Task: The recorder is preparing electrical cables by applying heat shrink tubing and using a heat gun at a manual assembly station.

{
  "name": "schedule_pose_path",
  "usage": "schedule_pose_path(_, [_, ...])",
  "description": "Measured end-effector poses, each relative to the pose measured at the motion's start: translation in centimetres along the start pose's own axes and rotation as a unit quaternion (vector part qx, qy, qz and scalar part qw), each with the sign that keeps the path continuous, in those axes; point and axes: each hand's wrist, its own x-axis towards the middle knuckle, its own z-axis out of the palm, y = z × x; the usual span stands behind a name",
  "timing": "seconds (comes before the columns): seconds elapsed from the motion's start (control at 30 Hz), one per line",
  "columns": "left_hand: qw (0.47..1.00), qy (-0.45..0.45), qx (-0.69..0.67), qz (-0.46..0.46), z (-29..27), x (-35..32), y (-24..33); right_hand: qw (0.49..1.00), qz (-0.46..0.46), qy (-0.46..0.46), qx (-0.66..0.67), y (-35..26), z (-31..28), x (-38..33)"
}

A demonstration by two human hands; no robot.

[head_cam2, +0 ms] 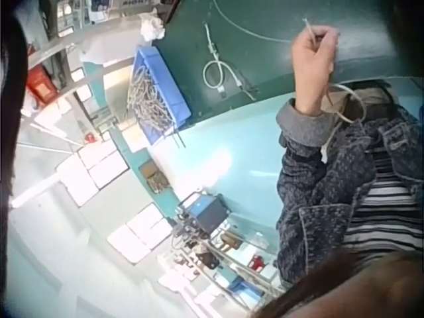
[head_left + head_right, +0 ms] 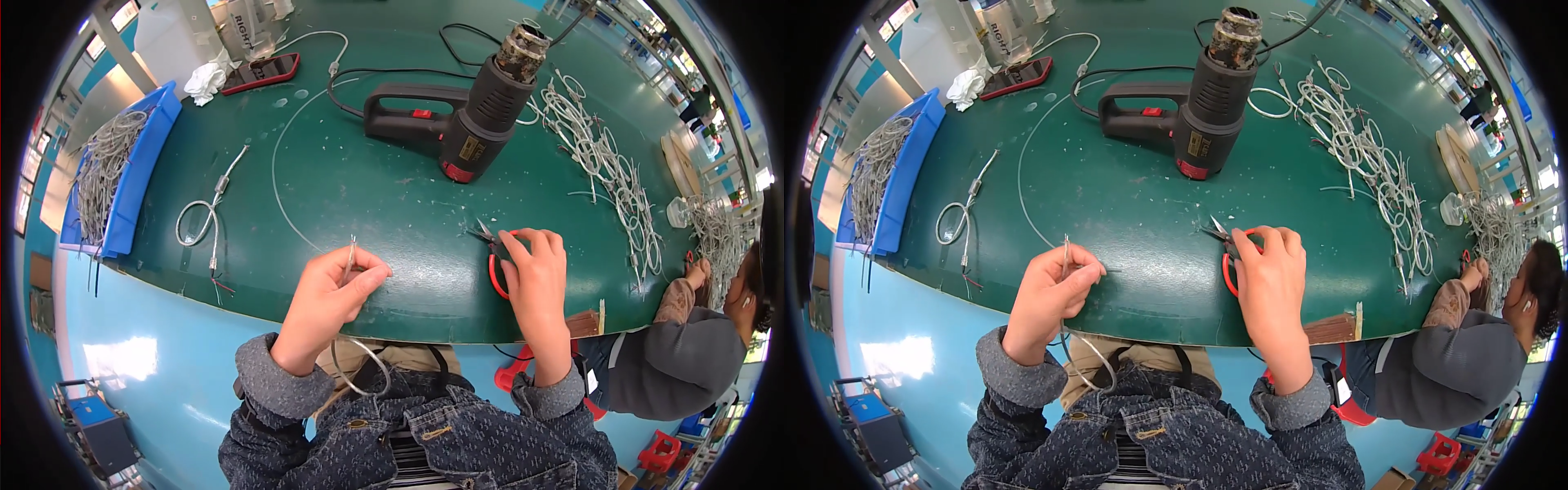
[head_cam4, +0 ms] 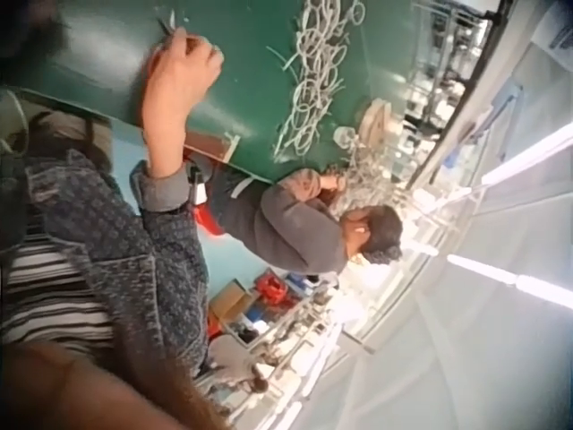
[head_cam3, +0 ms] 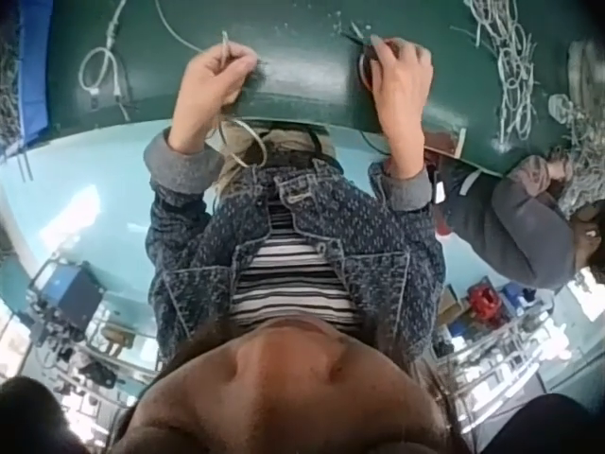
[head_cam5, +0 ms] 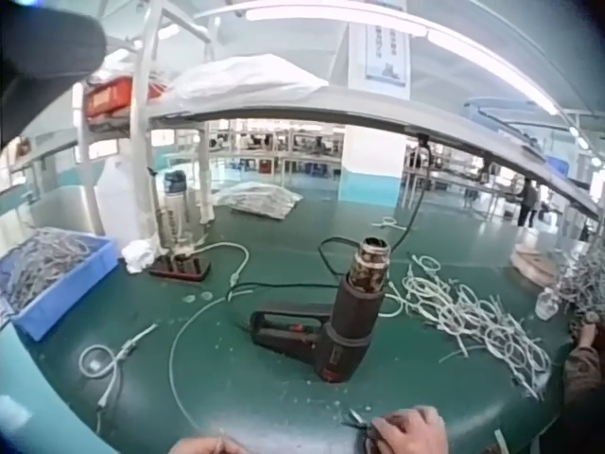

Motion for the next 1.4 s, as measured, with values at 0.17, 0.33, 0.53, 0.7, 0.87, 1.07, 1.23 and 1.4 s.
schedule_pose_path(0.17, [0.989,-0.035,-0.137,-0.042,0.5,-0.8,-0.8,0.929,-0.09,0.043,0.356,-6.5,0.0,-0.2])
schedule_pose_path(0.33, [0.979,-0.055,-0.188,-0.057,1.2,-1.6,-0.8,0.907,-0.115,0.122,0.386,-8.9,1.3,-0.2])
schedule_pose_path(0.53, [0.962,-0.078,-0.25,-0.075,1.1,-2.1,-1.1,0.91,-0.126,0.164,0.358,-9.0,1.7,-0.5])
schedule_pose_path(0.7, [0.976,-0.049,-0.206,-0.05,1.9,-2.0,-0.5,0.922,-0.108,0.177,0.327,-9.1,1.6,-0.2])
schedule_pose_path(0.87, [0.985,-0.014,-0.169,0.041,2.7,-2.2,-0.1,0.922,-0.106,0.178,0.328,-8.5,1.6,0.4])
schedule_pose_path(1.07, [0.976,0.082,-0.116,0.167,3.2,-3.1,-0.6,0.852,0.041,0.077,0.516,-7.1,0.1,0.6])
schedule_pose_path(1.23, [0.96,0.083,0.083,0.253,2.3,-3.5,-0.5,0.785,0.086,-0.001,0.613,-7.6,-1.4,1.3])
schedule_pose_path(1.4, [0.957,0.13,0.064,0.251,3.0,-4.0,0.2,0.79,0.069,-0.005,0.609,-8.6,-1.9,1.6])
